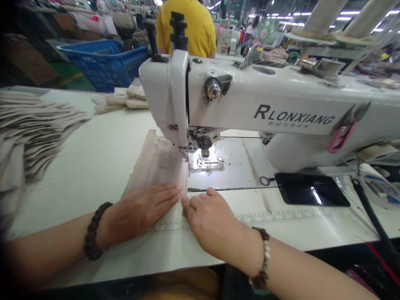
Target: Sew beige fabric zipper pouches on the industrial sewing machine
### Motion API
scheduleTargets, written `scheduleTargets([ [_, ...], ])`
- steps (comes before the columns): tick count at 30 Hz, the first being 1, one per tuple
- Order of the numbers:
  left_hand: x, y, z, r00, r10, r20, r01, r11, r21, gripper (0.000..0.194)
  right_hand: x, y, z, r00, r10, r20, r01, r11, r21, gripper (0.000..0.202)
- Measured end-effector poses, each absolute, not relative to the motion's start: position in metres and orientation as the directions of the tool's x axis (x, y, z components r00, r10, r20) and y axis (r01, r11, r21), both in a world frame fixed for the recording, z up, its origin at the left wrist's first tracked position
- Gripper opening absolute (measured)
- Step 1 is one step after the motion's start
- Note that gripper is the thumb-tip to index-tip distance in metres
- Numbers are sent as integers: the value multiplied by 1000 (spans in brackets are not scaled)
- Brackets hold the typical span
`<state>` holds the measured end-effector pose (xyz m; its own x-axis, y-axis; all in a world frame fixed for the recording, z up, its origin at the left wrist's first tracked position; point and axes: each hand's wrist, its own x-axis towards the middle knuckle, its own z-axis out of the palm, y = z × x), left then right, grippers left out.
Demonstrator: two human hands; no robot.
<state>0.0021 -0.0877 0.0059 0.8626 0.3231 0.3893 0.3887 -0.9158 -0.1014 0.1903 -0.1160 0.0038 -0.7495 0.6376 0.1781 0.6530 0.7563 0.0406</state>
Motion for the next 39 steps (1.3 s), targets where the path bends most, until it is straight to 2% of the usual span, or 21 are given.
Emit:
scheduleTargets([
  [5, 1, -69, 4, 856, 338, 391, 401, -911, -91, 24, 188, -95, 8, -748, 649, 140, 660, 750, 45, 14],
  [10, 1, -51, 3, 874, 349, 337, 412, -901, -137, 25, 189, -76, 8, -740, 665, 104, 671, 740, 50, 17],
  [17, 2, -25, -1, 878, 414, 240, 449, -887, -111, 21, 192, -65, 0, -714, 673, 190, 690, 723, 33, 37],
  [26, 6, -2, 1, 851, 493, 178, 509, -859, -55, 15, 195, -63, -2, -702, 683, 202, 695, 718, -15, 37],
  [32, 6, 0, 2, 847, 523, 95, 528, -849, -36, 18, 194, -63, 0, -695, 704, 146, 706, 707, -46, 37],
  [39, 5, 0, 2, 852, 507, 128, 514, -858, -21, 16, 194, -63, 0, -691, 710, 135, 710, 702, -56, 38],
])
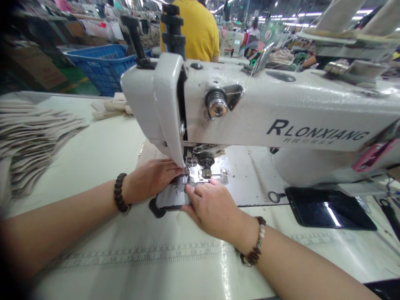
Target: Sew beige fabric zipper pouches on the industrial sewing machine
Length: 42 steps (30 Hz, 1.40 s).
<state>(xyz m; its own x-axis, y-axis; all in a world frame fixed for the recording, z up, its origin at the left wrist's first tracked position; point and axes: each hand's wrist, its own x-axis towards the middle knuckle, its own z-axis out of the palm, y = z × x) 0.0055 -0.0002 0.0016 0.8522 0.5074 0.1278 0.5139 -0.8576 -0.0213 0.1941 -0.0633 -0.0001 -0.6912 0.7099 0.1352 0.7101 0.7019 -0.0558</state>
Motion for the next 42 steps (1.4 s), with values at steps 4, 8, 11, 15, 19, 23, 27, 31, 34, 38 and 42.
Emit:
scheduleTargets([
  [4, 11, -2, 1, 842, 523, 132, 531, -847, -29, 16, 193, -63, 1, -689, 711, 138, 711, 700, -57, 38],
  [8, 6, 7, 14, 815, 578, 43, 580, -814, -32, 18, 193, -63, 2, -690, 712, 129, 711, 701, -65, 37],
  [11, -15, 11, 31, 757, 653, -16, 650, -755, -87, 29, 195, -62, 3, -693, 709, 134, 705, 704, -80, 36],
  [15, -34, -32, 40, 733, 676, -68, 674, -737, -62, 64, 202, -64, 8, -693, 692, 202, 686, 719, -109, 36],
  [19, -17, -99, 31, 797, 602, 41, 602, -789, -120, 40, 206, -71, 14, -746, 563, 356, 567, 817, -105, 56],
  [23, 1, -118, 31, 826, 495, 269, 539, -834, -120, 28, 204, -80, 21, -804, 467, 368, 496, 868, -18, 45],
  [27, 6, -109, 37, 741, 608, 284, 640, -768, -27, 24, 205, -86, 25, -813, 374, 446, 470, 874, 125, 20],
  [31, 8, -106, 34, 774, 557, 301, 611, -782, -122, 29, 204, -88, 27, -815, 279, 508, 420, 888, 186, 20],
  [34, 7, -104, 30, 829, 459, 319, 522, -840, -148, 33, 203, -92, 27, -818, 244, 521, 405, 888, 219, 20],
  [38, 8, -102, 29, 838, 462, 289, 519, -839, -164, 36, 203, -97, 27, -849, 272, 453, 403, 888, 222, 21],
  [42, 12, -96, 27, 847, 482, 225, 517, -846, -132, 33, 202, -95, 21, -858, 377, 348, 452, 877, 162, 22],
])
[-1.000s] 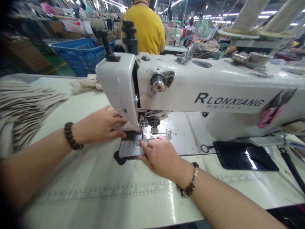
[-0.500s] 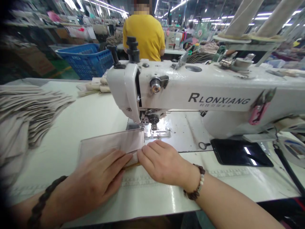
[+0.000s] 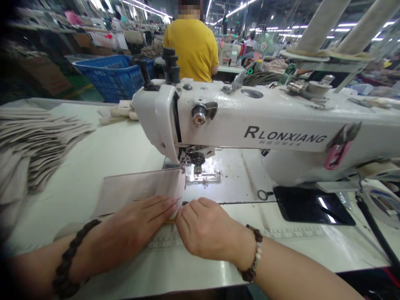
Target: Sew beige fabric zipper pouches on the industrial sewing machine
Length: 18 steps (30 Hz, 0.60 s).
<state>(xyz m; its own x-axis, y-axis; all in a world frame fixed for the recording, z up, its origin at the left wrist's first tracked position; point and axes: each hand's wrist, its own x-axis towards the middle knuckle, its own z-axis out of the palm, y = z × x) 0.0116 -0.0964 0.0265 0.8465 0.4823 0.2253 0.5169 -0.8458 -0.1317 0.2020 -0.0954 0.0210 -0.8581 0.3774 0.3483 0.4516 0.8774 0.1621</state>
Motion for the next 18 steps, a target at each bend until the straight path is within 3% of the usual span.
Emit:
scheduleTargets([
  [6, 10, -74, 14, 851, 505, 144, 512, -859, -13, 25, 196, -78, 10, -819, 476, 320, 539, 830, 144, 20],
  [14, 7, -43, 7, 847, 525, 84, 526, -850, -1, 24, 191, -55, 0, -720, 603, 343, 663, 744, 83, 21],
  [18, 5, -29, 11, 820, 568, 71, 560, -822, 106, 25, 192, -49, 1, -614, 703, 357, 767, 638, 63, 19],
])
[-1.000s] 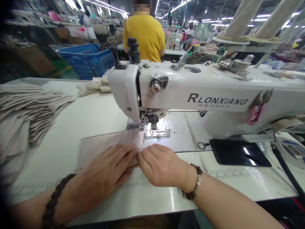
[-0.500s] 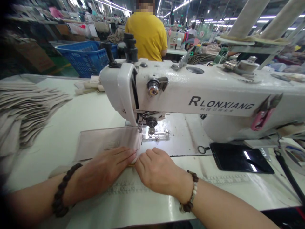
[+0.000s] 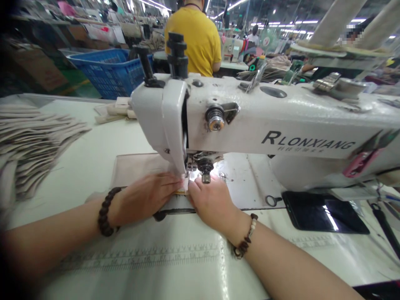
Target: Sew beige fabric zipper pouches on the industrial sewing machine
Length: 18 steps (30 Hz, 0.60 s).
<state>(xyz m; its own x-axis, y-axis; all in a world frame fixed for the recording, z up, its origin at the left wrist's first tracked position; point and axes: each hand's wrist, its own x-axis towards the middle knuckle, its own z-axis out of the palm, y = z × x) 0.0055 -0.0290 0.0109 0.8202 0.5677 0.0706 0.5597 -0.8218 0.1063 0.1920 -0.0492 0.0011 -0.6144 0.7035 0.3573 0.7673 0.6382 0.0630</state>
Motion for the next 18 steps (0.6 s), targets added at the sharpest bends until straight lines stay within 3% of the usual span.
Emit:
scheduleTargets([
  [5, 2, -15, 22, 744, 666, 53, 602, -703, 379, 24, 200, -46, -1, -473, 769, 430, 864, 501, 54, 24],
  [9, -3, -11, 22, 718, 694, 58, 583, -645, 494, 20, 207, -43, 7, -522, 816, 251, 828, 555, -84, 26],
  [11, -4, -15, 18, 748, 653, 118, 558, -716, 419, 21, 215, -41, 19, -614, 782, 103, 753, 620, -221, 25],
  [14, -4, -27, 13, 863, 490, 122, 482, -872, 90, 27, 228, -42, 36, -781, 624, -34, 579, 702, -414, 41],
  [16, -2, -35, 11, 909, 411, 70, 417, -902, -113, 31, 232, -45, 40, -765, 643, 13, 580, 698, -420, 43],
  [18, 0, -39, 10, 920, 388, 55, 390, -894, -223, 31, 227, -49, 37, -677, 728, 109, 662, 667, -342, 36],
])
